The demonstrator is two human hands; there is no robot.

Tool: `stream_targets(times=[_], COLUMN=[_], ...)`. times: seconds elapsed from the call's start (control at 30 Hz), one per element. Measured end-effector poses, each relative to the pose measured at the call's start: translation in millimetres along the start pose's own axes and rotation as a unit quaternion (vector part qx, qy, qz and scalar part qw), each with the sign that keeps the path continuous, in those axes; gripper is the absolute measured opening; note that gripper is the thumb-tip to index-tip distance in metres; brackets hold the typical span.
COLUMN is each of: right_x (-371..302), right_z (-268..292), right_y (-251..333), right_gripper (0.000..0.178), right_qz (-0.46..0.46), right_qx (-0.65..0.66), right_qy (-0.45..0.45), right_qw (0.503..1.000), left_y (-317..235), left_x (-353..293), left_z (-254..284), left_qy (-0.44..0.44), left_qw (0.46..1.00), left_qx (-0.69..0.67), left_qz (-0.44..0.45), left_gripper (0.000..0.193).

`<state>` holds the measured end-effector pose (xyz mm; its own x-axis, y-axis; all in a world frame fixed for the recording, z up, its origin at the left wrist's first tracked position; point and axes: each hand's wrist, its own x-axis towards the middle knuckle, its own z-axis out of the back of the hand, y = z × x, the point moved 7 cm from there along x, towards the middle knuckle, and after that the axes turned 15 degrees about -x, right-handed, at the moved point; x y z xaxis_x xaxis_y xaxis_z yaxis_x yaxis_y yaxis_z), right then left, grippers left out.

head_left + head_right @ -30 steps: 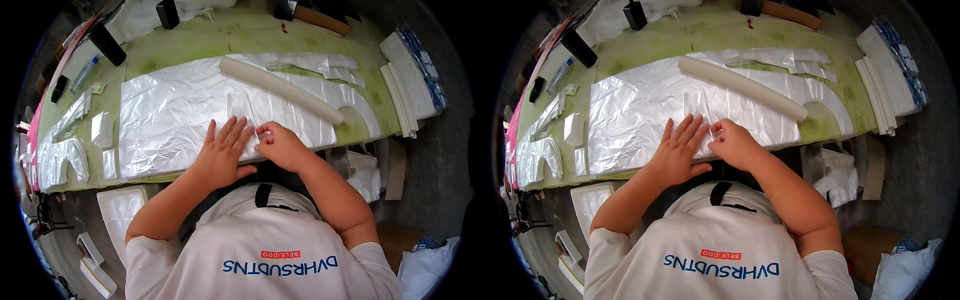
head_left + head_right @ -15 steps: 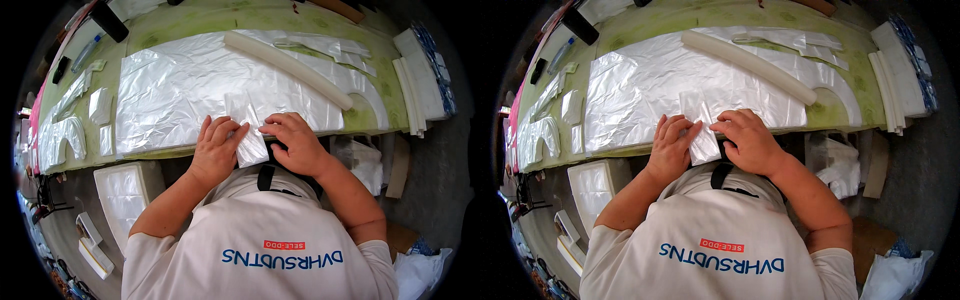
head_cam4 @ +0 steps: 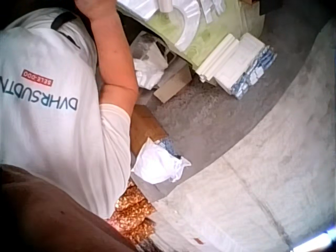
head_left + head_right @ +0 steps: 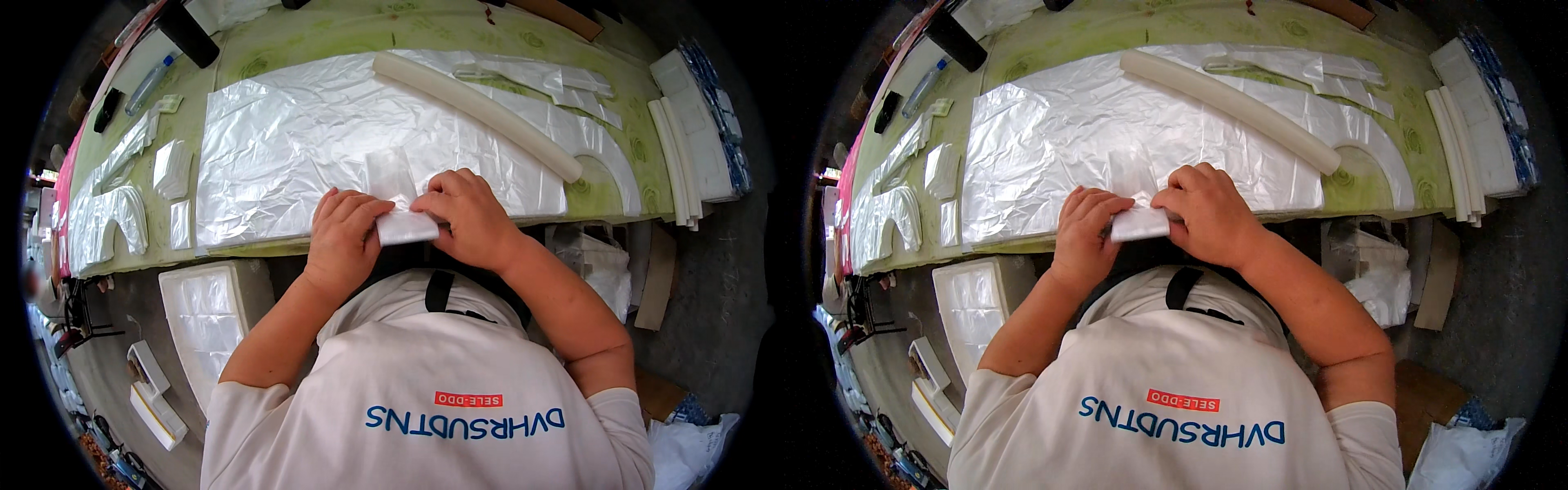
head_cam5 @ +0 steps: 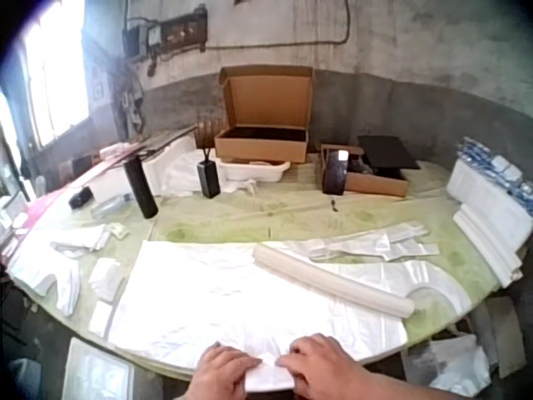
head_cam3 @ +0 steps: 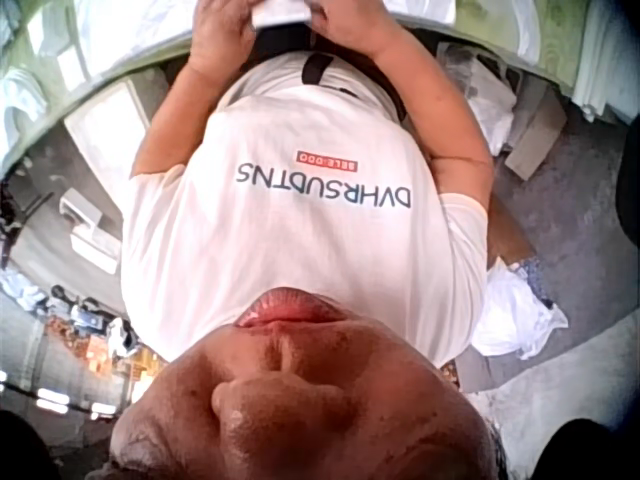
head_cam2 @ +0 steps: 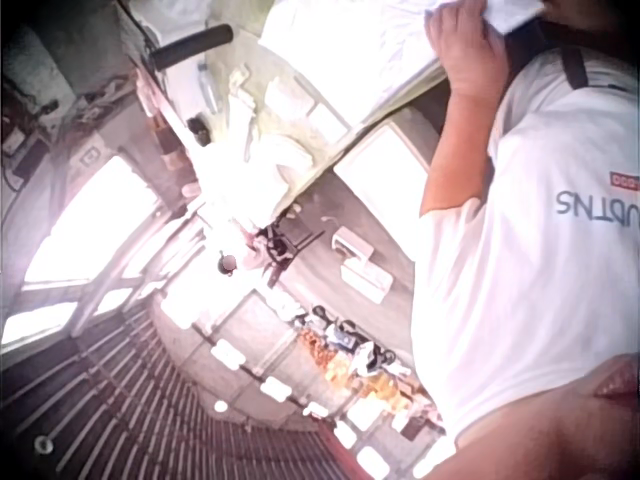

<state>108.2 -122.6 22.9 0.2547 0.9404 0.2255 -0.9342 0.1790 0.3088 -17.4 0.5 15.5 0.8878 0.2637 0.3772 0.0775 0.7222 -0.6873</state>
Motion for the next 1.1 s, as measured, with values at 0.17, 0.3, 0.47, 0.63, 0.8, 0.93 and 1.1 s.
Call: stream_targets(times=[0.17,0.3,0.47,0.63,0.8,0.93,1.1], right_x=[17.6,28.0,44.9,52.8,44.9,44.6,53.7], right_z=[-7.2,-13.6,-21.4,-18.7,-8.3,-3.9,-8.8], right_y=[-7.2,-9.6,-12.6,-17.5,-18.8,-11.8,-13.7], right_gripper=[0.023,0.028,0.033,0.033,0.042,0.054,0.060], right_qz=[-0.057,-0.087,-0.103,-0.149,-0.263,-0.191,-0.188], right_qx=[-0.023,-0.051,-0.106,-0.092,-0.004,0.001,-0.029], right_qy=[0.007,0.059,0.175,0.220,0.174,0.095,0.163], right_qw=[0.998,0.993,0.973,0.960,0.949,0.977,0.968], left_y=[12.7,14.6,26.5,-3.1,2.0,2.8,-9.3], left_x=[9.2,8.8,2.7,13.6,11.1,5.2,-14.7], left_z=[7.6,9.8,8.3,-5.8,-16.2,-14.9,2.4], left_qy=[-0.035,-0.062,-0.056,0.030,0.109,0.102,0.008], left_qw=[0.996,0.997,0.987,0.998,0.984,0.986,0.998], left_qx=[-0.037,-0.037,-0.034,0.049,0.121,0.114,-0.066], left_qz=[0.070,0.041,0.146,-0.021,0.068,0.071,-0.001], left_gripper=[0.019,0.020,0.024,0.055,0.073,0.073,0.060])
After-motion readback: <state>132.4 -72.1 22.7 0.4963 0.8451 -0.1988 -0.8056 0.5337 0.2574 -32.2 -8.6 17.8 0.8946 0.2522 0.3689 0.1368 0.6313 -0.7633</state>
